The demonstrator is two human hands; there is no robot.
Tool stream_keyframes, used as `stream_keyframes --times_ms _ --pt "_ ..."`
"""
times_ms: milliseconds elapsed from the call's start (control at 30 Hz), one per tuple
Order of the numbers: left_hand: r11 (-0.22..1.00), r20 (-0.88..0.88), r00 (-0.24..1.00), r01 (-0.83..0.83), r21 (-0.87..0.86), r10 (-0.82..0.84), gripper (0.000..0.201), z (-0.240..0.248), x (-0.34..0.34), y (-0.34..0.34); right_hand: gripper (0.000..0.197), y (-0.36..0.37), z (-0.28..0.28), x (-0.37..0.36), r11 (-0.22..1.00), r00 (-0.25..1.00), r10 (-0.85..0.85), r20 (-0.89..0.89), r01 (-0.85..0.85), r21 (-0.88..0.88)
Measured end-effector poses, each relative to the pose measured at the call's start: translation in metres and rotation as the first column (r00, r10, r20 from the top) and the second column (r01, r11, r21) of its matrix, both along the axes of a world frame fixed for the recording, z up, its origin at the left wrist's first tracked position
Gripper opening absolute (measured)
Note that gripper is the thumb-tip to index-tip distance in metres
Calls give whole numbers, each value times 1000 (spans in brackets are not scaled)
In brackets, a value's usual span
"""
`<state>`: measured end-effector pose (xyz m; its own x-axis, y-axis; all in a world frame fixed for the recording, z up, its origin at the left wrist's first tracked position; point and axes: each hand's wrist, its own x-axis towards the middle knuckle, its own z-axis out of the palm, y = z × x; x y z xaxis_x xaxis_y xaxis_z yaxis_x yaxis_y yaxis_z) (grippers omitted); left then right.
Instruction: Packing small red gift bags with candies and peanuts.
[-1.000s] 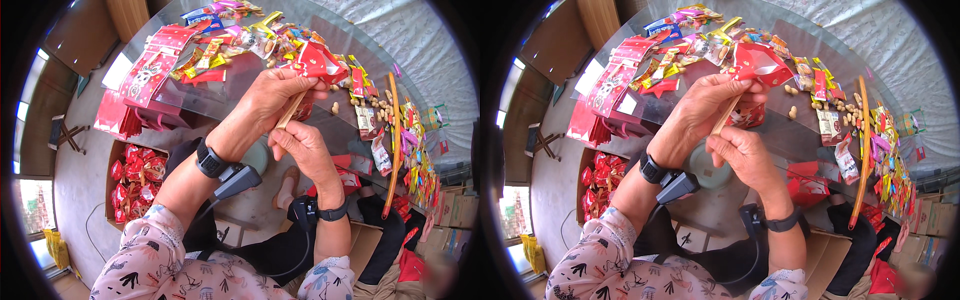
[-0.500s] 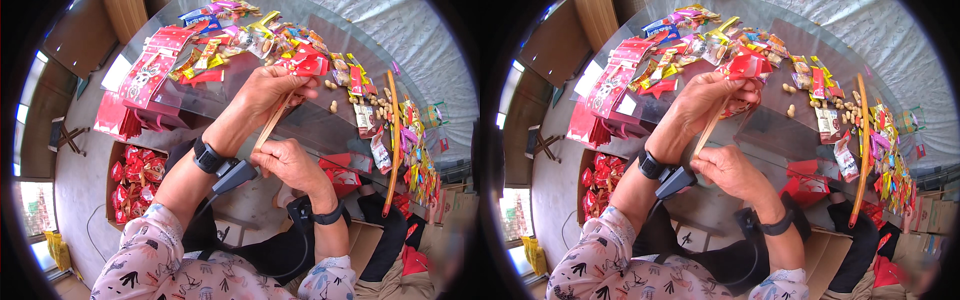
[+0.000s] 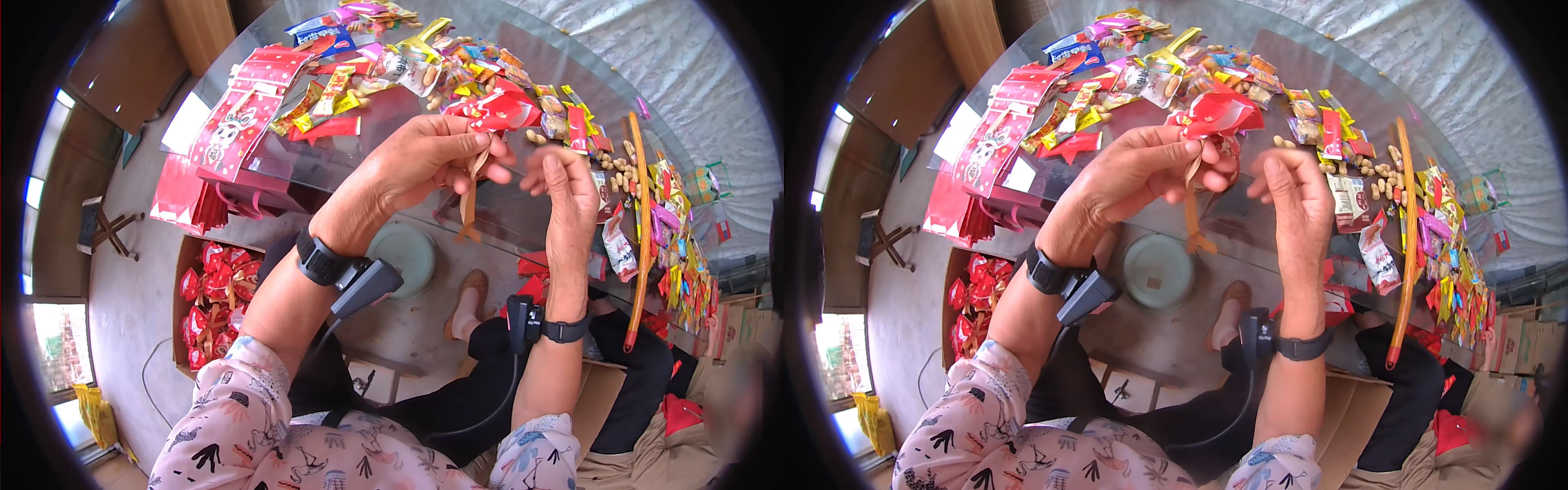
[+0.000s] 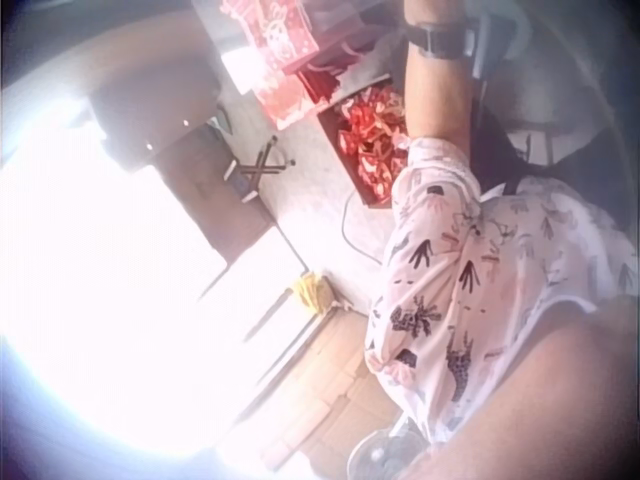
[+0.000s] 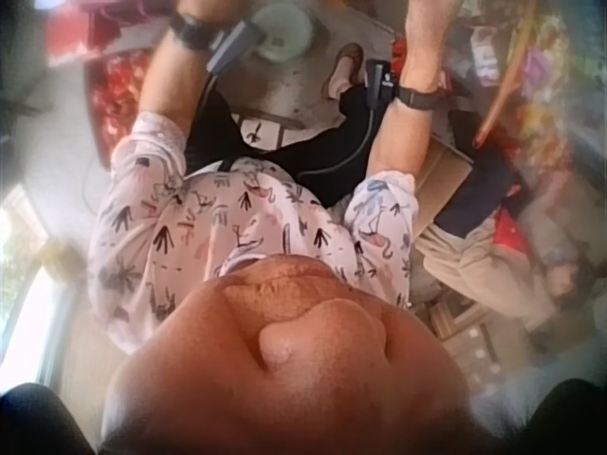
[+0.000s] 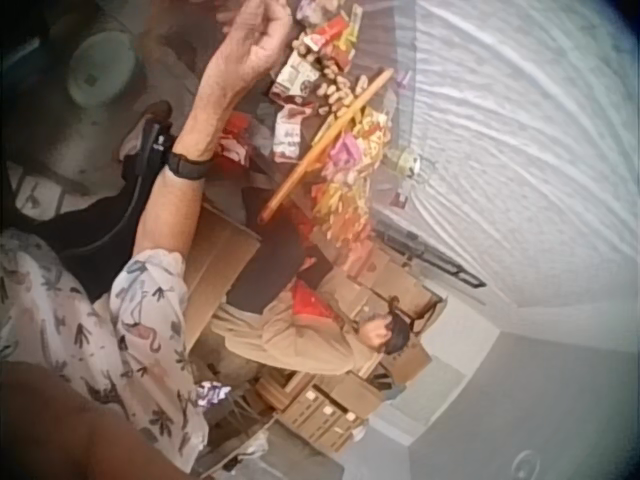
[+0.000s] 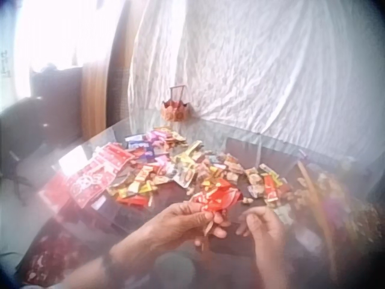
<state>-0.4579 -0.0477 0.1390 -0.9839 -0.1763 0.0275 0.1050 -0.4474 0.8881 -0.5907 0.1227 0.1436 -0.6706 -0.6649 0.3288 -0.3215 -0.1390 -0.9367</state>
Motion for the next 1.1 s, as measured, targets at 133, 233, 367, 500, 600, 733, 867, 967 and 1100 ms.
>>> stream_keyframes --times_ms 133,233,367,500,600,733,867,967,1100 --pt "998 -50 998 -43 44 45 25 -8 -8 14 25 -13 0 10 984 999 -43 -31 37 -173" --pt "997 -72 994 -83 -12 81 26 -11 -8 21 29 -18 1 12 966 995 100 6 -96 -239" --pt "996 -93 993 -78 -36 75 28 -12 -8 26 30 -26 1 10 972 997 34 -65 -48 -228" --pt "988 -73 994 -94 -119 86 27 -12 -7 26 33 -23 7 10 961 993 -8 -122 -26 -274" --pt "960 -54 990 -141 -240 132 26 -12 -5 26 35 -26 11 9 947 977 -89 -196 22 -321" --pt "876 -43 973 -225 -427 229 25 -11 -5 29 25 -26 12 9 981 951 -137 -276 92 -172" --pt "710 -99 931 -333 -620 351 26 -7 -2 35 17 -27 14 9 990 986 -68 -153 48 -133" --pt "666 -87 933 -312 -678 349 26 -5 1 34 11 -30 19 12 987 964 -106 -245 71 -146" --pt "666 -69 933 -303 -681 353 25 -9 -4 34 7 -29 24 24 987 638 -149 -756 50 -153"
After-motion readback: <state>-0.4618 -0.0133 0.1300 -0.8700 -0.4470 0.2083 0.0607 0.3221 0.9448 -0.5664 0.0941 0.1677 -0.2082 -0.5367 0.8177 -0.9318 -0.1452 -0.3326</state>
